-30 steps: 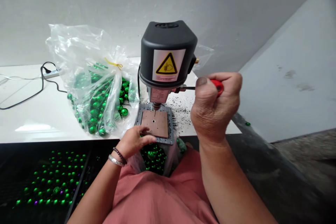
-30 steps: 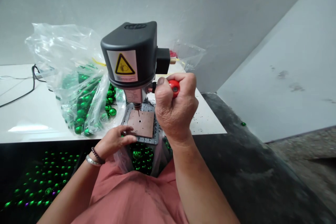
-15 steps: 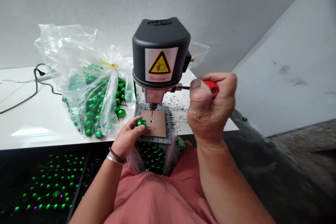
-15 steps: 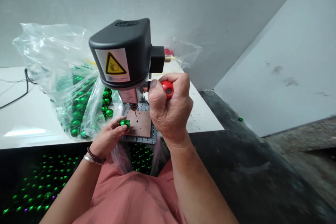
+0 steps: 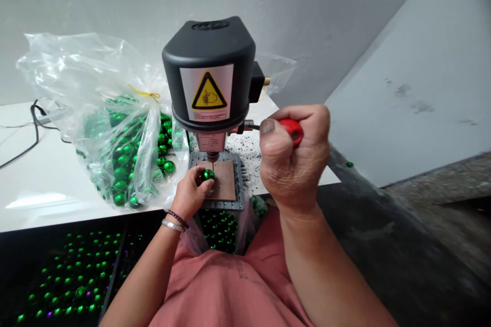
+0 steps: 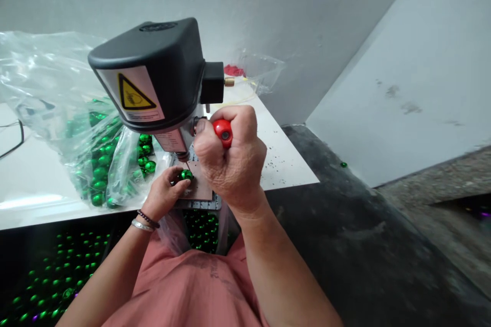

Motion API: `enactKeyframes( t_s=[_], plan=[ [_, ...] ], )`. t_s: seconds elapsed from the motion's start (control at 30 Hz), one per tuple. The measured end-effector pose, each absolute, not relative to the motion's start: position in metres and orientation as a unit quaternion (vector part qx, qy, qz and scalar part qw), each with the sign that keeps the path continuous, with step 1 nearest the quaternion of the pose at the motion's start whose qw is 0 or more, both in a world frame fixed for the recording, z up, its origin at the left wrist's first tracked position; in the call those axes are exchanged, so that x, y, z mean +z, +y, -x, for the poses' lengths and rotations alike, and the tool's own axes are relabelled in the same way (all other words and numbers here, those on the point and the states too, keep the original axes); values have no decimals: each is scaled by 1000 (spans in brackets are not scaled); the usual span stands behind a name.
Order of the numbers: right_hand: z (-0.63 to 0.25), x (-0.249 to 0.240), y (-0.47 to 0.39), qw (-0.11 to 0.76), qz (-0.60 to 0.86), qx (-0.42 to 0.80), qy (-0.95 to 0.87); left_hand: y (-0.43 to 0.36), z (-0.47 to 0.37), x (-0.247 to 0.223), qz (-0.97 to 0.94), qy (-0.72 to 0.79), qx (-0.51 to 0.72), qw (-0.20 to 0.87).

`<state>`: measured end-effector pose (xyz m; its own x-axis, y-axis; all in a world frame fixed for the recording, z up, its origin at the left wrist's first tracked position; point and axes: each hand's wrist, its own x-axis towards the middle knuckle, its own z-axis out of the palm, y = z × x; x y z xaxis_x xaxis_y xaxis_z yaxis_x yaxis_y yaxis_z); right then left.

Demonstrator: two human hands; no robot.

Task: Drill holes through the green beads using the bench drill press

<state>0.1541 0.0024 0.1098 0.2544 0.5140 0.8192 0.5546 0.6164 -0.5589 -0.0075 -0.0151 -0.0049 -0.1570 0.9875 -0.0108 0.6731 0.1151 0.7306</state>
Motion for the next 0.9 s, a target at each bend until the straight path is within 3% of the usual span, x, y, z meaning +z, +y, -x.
enactKeyframes(
  t_s=[0.57,0.9],
  plan=[
    [-159,111,-1,637,433,-15,-637,2,4,-7,-635,670,281,263],
    [-161,84,-12,613,418,-114,-660,1,7,-16,-633,663,305,260]
  ],
)
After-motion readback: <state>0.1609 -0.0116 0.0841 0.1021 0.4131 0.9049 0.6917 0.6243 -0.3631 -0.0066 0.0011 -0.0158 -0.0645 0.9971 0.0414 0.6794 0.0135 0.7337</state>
